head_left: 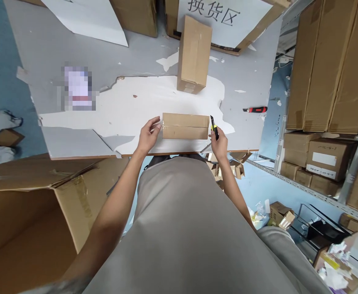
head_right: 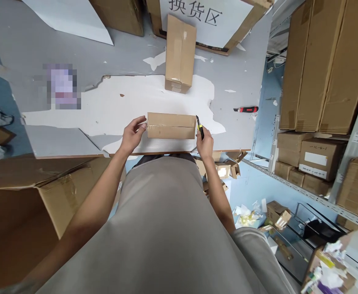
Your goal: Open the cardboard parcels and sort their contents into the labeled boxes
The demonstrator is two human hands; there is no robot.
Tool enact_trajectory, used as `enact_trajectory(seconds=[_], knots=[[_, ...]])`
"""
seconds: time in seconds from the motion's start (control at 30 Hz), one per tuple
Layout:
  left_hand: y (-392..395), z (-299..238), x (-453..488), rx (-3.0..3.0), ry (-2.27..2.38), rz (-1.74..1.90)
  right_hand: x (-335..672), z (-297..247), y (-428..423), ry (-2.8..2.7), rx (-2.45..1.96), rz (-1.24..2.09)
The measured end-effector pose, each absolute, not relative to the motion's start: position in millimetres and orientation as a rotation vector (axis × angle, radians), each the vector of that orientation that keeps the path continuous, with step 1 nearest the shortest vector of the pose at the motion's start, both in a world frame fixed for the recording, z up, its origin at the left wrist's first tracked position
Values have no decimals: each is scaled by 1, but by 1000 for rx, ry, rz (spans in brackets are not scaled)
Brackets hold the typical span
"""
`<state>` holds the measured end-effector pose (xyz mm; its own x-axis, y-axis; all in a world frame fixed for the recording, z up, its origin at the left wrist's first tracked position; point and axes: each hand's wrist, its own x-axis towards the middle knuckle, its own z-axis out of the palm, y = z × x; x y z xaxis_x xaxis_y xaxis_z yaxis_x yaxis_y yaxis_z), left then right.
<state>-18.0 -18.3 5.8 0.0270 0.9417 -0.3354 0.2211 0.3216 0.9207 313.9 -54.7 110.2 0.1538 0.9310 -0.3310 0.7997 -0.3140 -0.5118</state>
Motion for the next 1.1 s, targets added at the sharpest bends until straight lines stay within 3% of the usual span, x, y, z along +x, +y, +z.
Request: enact_trajectory(seconds=[0.1, 0.3, 0.6, 1.1], knots=[[-20, 27, -23, 1226, 1425, 823, 312, 128, -47, -1834, -2164, 767], [-21, 39, -16, 1321, 1418, 783, 270, 165, -17, -2283, -1933, 991], [-30, 39, -16, 1317, 1386, 778, 209, 192, 23, -3080, -1740, 948], [-37, 31, -16, 1313, 1313, 815, 204, 195, 26, -3214, -1673, 915]])
